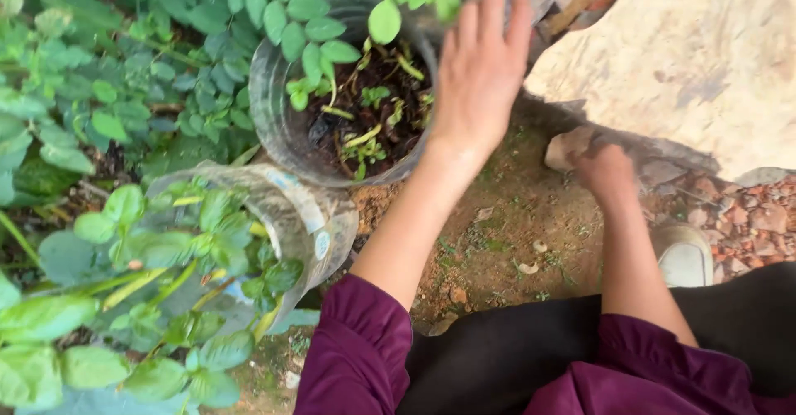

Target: Checking and arranging small plants growing in plastic containers in an outdoor garden.

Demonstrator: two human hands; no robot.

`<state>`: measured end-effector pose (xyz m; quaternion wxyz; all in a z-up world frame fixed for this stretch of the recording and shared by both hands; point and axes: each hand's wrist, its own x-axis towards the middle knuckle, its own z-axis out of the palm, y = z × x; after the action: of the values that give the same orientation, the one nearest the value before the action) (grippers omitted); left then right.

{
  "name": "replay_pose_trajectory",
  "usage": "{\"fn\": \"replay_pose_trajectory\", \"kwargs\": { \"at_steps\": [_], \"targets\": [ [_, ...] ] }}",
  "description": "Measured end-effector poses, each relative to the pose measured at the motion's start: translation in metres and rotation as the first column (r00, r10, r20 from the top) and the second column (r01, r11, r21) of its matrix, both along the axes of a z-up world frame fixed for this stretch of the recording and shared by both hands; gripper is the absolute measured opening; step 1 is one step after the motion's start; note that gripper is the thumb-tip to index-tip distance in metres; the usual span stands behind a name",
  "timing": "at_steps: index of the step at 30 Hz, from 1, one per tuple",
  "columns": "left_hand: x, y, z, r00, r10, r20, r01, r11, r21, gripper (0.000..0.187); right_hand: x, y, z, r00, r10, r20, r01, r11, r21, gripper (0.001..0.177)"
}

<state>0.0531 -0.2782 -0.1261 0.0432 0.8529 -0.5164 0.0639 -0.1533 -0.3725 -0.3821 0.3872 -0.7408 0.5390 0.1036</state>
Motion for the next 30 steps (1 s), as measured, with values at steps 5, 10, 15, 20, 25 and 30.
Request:
{"fn": "replay_pose_trajectory", "kwargs": {
  "at_steps": [5, 10, 15, 20, 25, 30],
  "targets": [
    [0.021, -0.003, 0.007, 0.987, 0.006, 0.160, 0.028, 0.977, -0.209, 0.064, 0.018, 0.008, 0.008, 0.985, 0.043, 0.164, -0.049, 0.998, 0.035, 0.049],
    [0.039, -0.007, 0.011, 0.999, 0.015, 0.038, -0.009, 0.987, -0.160, 0.078, 0.052, 0.024, 0.059, 0.958, 0.172, 0.230, -0.210, 0.966, 0.152, 0.048],
    [0.052, -0.002, 0.021, 0.996, 0.027, -0.088, -0.040, 0.989, -0.145, 0.060, 0.075, 0.019, 0.083, 0.957, 0.149, 0.248, -0.202, 0.958, 0.205, 0.050],
    [0.058, -0.001, 0.036, 0.939, 0.237, -0.251, -0.248, 0.969, -0.015, 0.051, 0.089, 0.014, 0.099, 0.951, 0.064, 0.303, -0.135, 0.966, 0.222, 0.050],
    [0.055, -0.002, 0.037, 0.976, 0.170, -0.135, -0.181, 0.981, -0.072, 0.050, 0.097, 0.007, 0.112, 0.952, 0.059, 0.300, -0.146, 0.949, 0.279, 0.052],
    [0.050, -0.010, 0.038, 0.973, 0.198, -0.121, -0.208, 0.975, -0.074, 0.049, 0.097, -0.004, 0.108, 0.954, 0.051, 0.295, -0.123, 0.965, 0.231, 0.051]
  ]
}}
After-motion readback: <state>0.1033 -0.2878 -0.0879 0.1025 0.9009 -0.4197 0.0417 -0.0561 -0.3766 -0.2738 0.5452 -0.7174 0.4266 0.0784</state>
